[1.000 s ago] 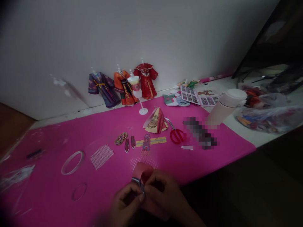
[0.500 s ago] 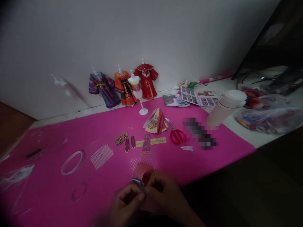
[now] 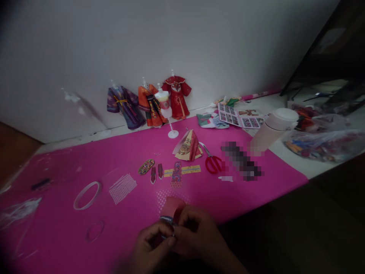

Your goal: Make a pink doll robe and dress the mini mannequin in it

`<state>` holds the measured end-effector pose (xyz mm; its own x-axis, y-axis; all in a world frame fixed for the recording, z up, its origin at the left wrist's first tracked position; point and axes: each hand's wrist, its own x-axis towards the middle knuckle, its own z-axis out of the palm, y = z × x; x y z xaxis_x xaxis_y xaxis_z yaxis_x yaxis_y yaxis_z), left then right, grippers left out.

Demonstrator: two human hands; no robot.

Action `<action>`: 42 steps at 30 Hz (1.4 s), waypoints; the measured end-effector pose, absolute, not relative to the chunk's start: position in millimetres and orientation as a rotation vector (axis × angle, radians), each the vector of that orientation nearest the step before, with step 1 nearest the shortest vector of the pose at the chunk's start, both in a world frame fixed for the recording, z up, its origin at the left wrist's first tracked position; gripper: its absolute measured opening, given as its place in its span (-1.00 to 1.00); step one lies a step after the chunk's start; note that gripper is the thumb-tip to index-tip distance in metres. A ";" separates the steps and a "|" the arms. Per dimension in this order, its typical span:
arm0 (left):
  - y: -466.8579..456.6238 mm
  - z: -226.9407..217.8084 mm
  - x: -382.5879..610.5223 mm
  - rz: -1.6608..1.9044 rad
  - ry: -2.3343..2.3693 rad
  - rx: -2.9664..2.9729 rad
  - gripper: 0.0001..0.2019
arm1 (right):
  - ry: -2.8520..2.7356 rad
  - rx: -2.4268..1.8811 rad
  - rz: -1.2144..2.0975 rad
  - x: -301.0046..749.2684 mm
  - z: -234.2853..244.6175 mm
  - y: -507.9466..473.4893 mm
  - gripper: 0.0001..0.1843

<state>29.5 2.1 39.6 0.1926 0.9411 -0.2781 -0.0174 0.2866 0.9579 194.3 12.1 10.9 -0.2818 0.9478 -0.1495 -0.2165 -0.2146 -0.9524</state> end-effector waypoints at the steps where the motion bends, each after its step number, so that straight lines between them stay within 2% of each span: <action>1: 1.7 39.0 28.9 0.881 1.155 1.052 -0.89 | -1.105 -1.016 1.652 194.6 10.4 12.1 -0.72; 6: -1.5 34.6 24.5 0.861 1.117 1.065 -0.88 | -1.024 -0.990 1.692 198.1 4.9 11.6 -0.72; 15: -4.6 29.7 16.4 0.815 1.099 1.047 -0.75 | -0.875 -0.959 1.725 201.3 1.6 12.4 -0.65; 26: -5.1 27.8 4.4 0.812 1.073 1.070 -0.75 | -0.772 -1.029 1.713 206.1 8.6 15.3 -0.66; 33: -3.8 30.0 6.2 0.919 1.046 1.077 -0.62 | -0.759 -1.019 1.713 212.0 10.8 18.2 -0.65; 42: -2.3 35.6 1.3 0.963 1.048 1.084 -0.65 | -0.592 -1.000 1.765 210.3 25.5 19.7 -0.58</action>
<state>1.3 -2.3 35.6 0.2302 0.9573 -0.1751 -0.0940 0.2010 0.9751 210.3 19.7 25.5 -0.1765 0.9162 -0.3597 -0.5143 -0.3974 -0.7600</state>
